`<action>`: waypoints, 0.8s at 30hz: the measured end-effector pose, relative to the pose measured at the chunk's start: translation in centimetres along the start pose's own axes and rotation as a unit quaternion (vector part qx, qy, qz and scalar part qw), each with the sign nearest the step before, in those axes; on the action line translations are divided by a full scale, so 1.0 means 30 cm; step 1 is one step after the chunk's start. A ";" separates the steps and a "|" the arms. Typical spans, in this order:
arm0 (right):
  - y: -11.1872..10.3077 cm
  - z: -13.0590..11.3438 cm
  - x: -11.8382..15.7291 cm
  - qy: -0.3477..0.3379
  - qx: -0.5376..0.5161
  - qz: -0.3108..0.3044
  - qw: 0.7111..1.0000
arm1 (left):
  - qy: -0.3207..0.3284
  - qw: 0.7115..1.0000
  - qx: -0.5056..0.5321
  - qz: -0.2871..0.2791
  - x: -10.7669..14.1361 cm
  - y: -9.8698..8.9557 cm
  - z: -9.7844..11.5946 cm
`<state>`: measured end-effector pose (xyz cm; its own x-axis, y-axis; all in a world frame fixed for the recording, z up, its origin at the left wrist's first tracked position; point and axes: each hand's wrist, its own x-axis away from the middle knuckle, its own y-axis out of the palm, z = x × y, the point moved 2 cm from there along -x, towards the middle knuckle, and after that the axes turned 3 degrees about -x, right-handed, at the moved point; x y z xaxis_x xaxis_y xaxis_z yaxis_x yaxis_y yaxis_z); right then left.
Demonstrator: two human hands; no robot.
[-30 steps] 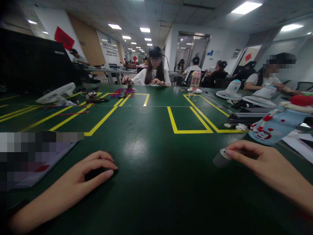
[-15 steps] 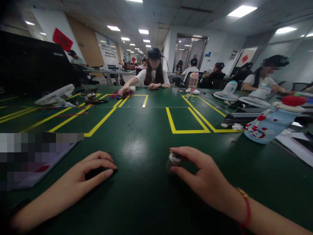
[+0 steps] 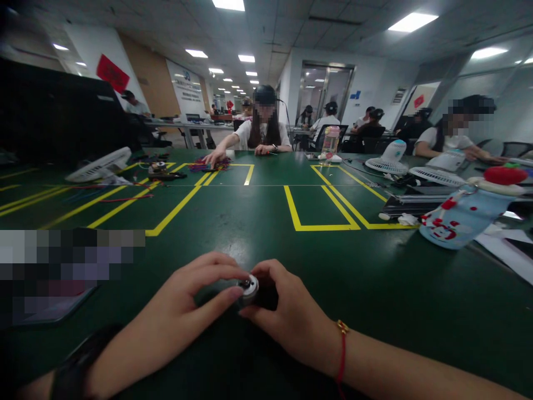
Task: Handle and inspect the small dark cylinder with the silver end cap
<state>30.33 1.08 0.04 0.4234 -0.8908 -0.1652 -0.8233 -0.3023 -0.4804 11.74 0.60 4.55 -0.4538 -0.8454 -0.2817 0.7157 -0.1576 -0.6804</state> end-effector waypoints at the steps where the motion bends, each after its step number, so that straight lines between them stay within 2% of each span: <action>1: 0.000 -0.005 0.000 0.000 0.003 -0.005 1.000 | 0.008 1.000 0.005 0.005 -0.016 0.007 0.017; 4: -0.001 -0.024 0.001 0.001 0.015 -0.007 1.000 | 0.006 0.999 0.013 0.036 -0.038 -0.003 0.025; 7: -0.004 -0.037 0.003 -0.005 0.030 -0.004 1.000 | -0.017 0.999 0.009 0.043 -0.023 -0.021 -0.018; 12: 0.001 -0.029 0.009 -0.034 0.080 0.001 0.996 | -0.037 0.996 -0.069 -0.048 0.006 0.021 -0.101; 15: 0.015 -0.019 0.011 -0.035 0.097 -0.008 0.995 | -0.035 0.992 -0.098 -0.077 0.002 0.049 -0.111; 18: 0.002 -0.018 0.014 -0.019 0.078 -0.010 0.997 | -0.043 0.992 -0.083 -0.089 -0.001 0.040 -0.106; 21: -0.090 0.004 0.037 0.005 0.090 0.029 0.996 | -0.066 0.994 -0.045 -0.071 0.017 -0.009 -0.123; 24: -0.261 0.077 0.102 0.019 0.190 0.120 0.974 | -0.100 0.994 -0.032 -0.038 0.057 -0.076 -0.174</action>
<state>38.95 1.50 1.31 0.2160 -0.9345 -0.2829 -0.6941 0.0569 -0.7177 6.57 2.17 2.09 -0.3859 -0.9180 -0.0912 0.6455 -0.1981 -0.7376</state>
